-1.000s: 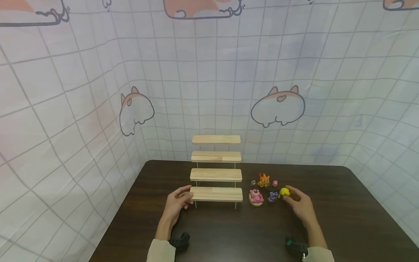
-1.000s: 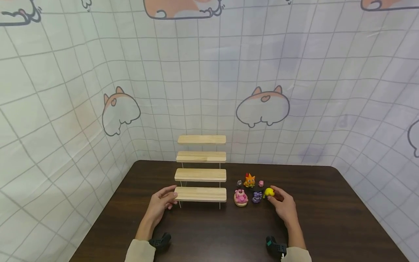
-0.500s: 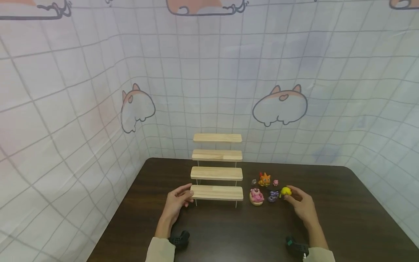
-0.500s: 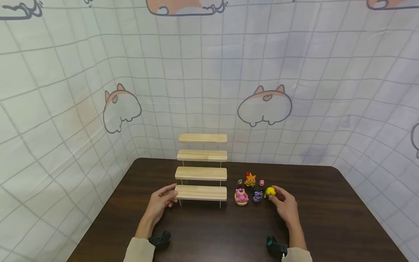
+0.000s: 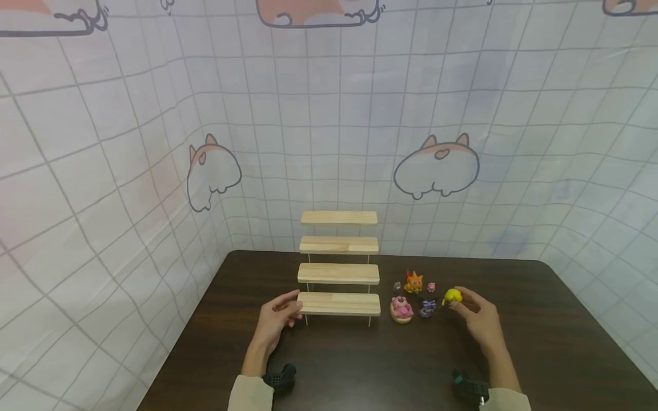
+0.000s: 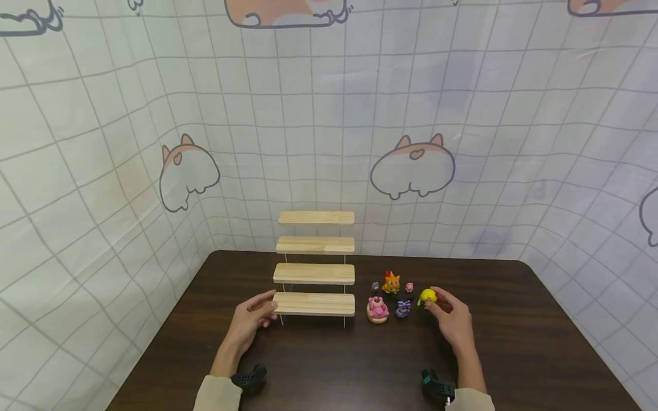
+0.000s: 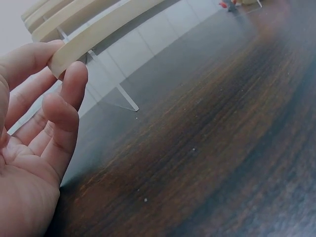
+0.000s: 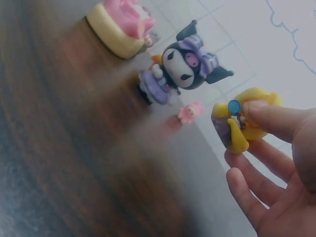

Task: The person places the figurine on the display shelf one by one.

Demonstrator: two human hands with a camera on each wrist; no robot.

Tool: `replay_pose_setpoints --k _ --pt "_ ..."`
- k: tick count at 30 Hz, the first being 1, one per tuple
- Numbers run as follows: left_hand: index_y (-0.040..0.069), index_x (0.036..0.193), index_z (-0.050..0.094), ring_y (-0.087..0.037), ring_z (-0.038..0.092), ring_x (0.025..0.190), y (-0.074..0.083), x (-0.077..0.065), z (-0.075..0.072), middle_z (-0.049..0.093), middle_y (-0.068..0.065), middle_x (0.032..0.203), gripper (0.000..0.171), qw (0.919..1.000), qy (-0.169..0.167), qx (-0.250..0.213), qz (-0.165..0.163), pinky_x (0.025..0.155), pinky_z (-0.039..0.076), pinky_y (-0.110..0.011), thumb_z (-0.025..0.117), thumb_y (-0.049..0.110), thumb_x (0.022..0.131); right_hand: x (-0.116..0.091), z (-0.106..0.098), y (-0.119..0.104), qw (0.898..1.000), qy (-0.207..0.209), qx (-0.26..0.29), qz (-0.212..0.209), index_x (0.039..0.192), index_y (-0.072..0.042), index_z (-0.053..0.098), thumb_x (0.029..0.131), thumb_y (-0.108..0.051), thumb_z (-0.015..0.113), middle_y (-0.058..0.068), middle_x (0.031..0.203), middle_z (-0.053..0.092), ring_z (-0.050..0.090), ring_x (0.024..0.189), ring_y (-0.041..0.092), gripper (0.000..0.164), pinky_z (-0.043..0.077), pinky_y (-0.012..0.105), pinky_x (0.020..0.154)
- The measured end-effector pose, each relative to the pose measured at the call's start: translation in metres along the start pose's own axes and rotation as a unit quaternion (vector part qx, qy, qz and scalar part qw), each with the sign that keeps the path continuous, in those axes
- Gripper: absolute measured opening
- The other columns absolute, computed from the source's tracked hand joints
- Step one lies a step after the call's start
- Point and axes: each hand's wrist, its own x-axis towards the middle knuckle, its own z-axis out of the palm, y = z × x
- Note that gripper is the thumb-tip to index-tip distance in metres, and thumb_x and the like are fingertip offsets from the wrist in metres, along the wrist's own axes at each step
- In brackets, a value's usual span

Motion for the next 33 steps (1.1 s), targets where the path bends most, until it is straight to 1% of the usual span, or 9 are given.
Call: replay_pose_setpoints --k 3,6,13,17,20,24,26,29,33 --pt "0.003 0.137 0.064 -0.013 0.071 0.074 -0.001 0.000 -0.001 0.075 -0.002 0.092 0.048 1.0000 -0.001 0.001 0.003 0.057 0.050 -0.022 0.077 0.015 0.092 -0.001 -0.003 -0.005 1.000 0.003 0.006 -0.009 0.144 -0.009 0.058 0.101 -0.034 0.067 0.020 0.135 0.063 0.050 0.095 -0.015 0.051 0.046 0.011 0.080" --pt "0.001 0.138 0.062 -0.013 0.071 0.074 -0.001 0.000 -0.001 0.074 -0.001 0.093 0.050 1.0000 -0.003 0.004 0.008 0.057 0.050 -0.022 0.077 0.015 0.092 -0.003 -0.005 -0.011 1.000 0.007 0.004 -0.014 0.144 -0.010 0.058 0.101 -0.036 0.066 0.020 0.135 0.063 0.050 0.095 -0.014 0.051 0.046 0.014 0.080" --pt "0.003 0.137 0.064 -0.013 0.071 0.075 -0.001 0.000 -0.002 0.074 -0.002 0.094 0.048 0.9999 -0.007 -0.006 0.007 0.058 0.049 -0.022 0.077 0.013 0.092 -0.003 -0.008 -0.025 1.000 0.017 -0.009 -0.015 0.146 -0.012 0.057 0.102 -0.037 0.064 0.018 0.134 0.064 0.054 0.097 -0.004 0.051 0.047 0.028 0.082" --pt "0.003 0.137 0.064 -0.013 0.071 0.074 -0.001 0.000 -0.002 0.074 -0.001 0.091 0.048 0.9999 -0.008 -0.008 0.006 0.057 0.050 -0.022 0.077 0.013 0.092 -0.004 -0.009 -0.031 1.000 0.020 -0.004 -0.023 0.145 -0.012 0.058 0.101 -0.038 0.065 0.017 0.132 0.065 0.054 0.096 -0.008 0.051 0.048 0.028 0.081" --pt "0.002 0.138 0.063 -0.012 0.071 0.074 -0.001 0.000 -0.001 0.075 0.000 0.090 0.050 0.9999 -0.010 -0.008 0.010 0.057 0.050 -0.022 0.077 0.015 0.092 -0.006 -0.011 -0.036 0.999 0.020 0.001 -0.033 0.145 -0.012 0.059 0.101 -0.039 0.065 0.018 0.132 0.066 0.053 0.093 -0.016 0.052 0.050 0.026 0.083" --pt "0.001 0.139 0.061 -0.012 0.071 0.073 -0.002 0.000 -0.002 0.075 0.001 0.089 0.053 0.9998 -0.011 -0.004 0.013 0.057 0.050 -0.021 0.078 0.017 0.092 -0.009 -0.012 -0.045 0.999 0.016 0.007 -0.036 0.145 -0.013 0.059 0.100 -0.040 0.065 0.018 0.133 0.066 0.053 0.093 -0.017 0.053 0.050 0.021 0.081" --pt "0.000 0.139 0.061 -0.012 0.071 0.073 -0.002 0.000 -0.002 0.075 0.000 0.090 0.053 0.9999 -0.011 -0.002 0.013 0.057 0.050 -0.021 0.078 0.017 0.092 -0.010 -0.011 -0.049 0.999 0.016 0.007 -0.039 0.145 -0.013 0.059 0.100 -0.040 0.066 0.018 0.132 0.066 0.054 0.092 -0.016 0.052 0.050 0.022 0.079" --pt "0.000 0.139 0.061 -0.012 0.071 0.073 -0.001 0.000 -0.002 0.075 0.000 0.091 0.052 0.9999 -0.009 0.002 0.012 0.057 0.050 -0.022 0.077 0.017 0.092 -0.010 -0.009 -0.056 0.999 0.017 0.003 -0.044 0.144 -0.014 0.059 0.100 -0.041 0.066 0.018 0.131 0.067 0.056 0.094 -0.010 0.052 0.049 0.028 0.080" --pt "0.003 0.137 0.064 -0.013 0.071 0.074 -0.001 -0.001 -0.002 0.075 -0.002 0.091 0.049 0.9999 -0.007 -0.002 0.008 0.057 0.050 -0.022 0.077 0.016 0.092 -0.011 -0.005 -0.063 0.999 0.015 0.003 -0.048 0.144 -0.014 0.060 0.100 -0.042 0.065 0.019 0.129 0.067 0.064 0.105 0.013 0.052 0.050 0.035 0.081"
